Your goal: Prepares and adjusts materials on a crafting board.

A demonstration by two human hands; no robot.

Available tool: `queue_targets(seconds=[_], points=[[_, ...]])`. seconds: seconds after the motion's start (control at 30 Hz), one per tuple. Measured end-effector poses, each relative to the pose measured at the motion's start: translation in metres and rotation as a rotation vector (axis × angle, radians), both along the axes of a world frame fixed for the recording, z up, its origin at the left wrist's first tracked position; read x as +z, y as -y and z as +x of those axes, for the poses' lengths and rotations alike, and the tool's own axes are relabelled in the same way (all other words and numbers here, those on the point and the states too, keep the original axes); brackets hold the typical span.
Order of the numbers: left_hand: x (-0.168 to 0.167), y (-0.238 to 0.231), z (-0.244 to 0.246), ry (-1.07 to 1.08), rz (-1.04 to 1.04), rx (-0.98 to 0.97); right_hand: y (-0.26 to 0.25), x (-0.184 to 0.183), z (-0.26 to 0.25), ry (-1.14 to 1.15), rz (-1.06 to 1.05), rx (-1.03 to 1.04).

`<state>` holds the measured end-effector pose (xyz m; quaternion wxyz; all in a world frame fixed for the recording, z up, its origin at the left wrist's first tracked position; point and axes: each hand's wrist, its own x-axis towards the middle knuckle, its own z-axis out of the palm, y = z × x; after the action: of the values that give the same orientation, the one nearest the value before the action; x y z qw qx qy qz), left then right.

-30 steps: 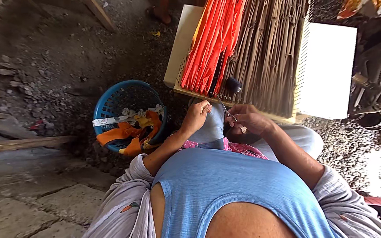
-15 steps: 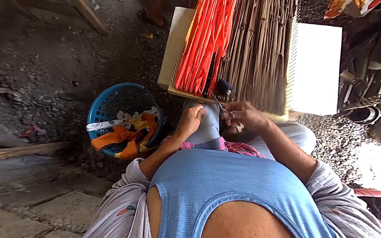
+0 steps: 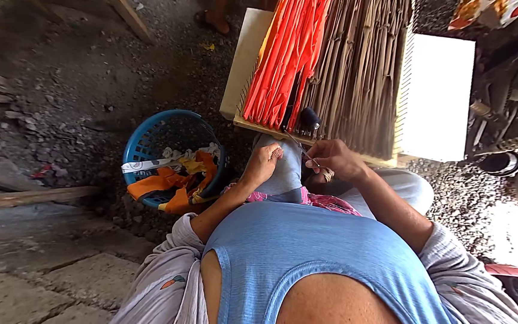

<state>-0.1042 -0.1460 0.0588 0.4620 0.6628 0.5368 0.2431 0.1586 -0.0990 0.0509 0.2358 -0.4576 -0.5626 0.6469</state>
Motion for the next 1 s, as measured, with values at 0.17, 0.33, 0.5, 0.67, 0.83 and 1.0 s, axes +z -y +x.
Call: queue_targets(seconds=[0.17, 0.33, 0.5, 0.67, 0.83, 1.0], points=[[-0.004, -0.001, -0.001, 0.000, -0.008, -0.003, 0.007, 0.009, 0.022, 0.041, 0.031, 0.106], [-0.017, -0.001, 0.001, 0.013, -0.007, -0.014, 0.011, 0.001, 0.017, 0.009, -0.049, 0.076], [-0.036, -0.008, 0.005, 0.085, 0.095, -0.022, 0.008, -0.004, 0.008, 0.002, -0.094, 0.060], [-0.041, -0.005, 0.002, 0.100, 0.095, -0.044, 0.005, -0.011, 0.001, -0.037, -0.115, 0.080], [-0.010, 0.004, 0.000, 0.039, -0.006, -0.037, 0.006, -0.014, -0.004, -0.022, -0.095, 0.005], [-0.005, 0.008, -0.002, 0.053, -0.009, -0.045, 0.006, -0.011, 0.001, -0.029, -0.083, 0.048]])
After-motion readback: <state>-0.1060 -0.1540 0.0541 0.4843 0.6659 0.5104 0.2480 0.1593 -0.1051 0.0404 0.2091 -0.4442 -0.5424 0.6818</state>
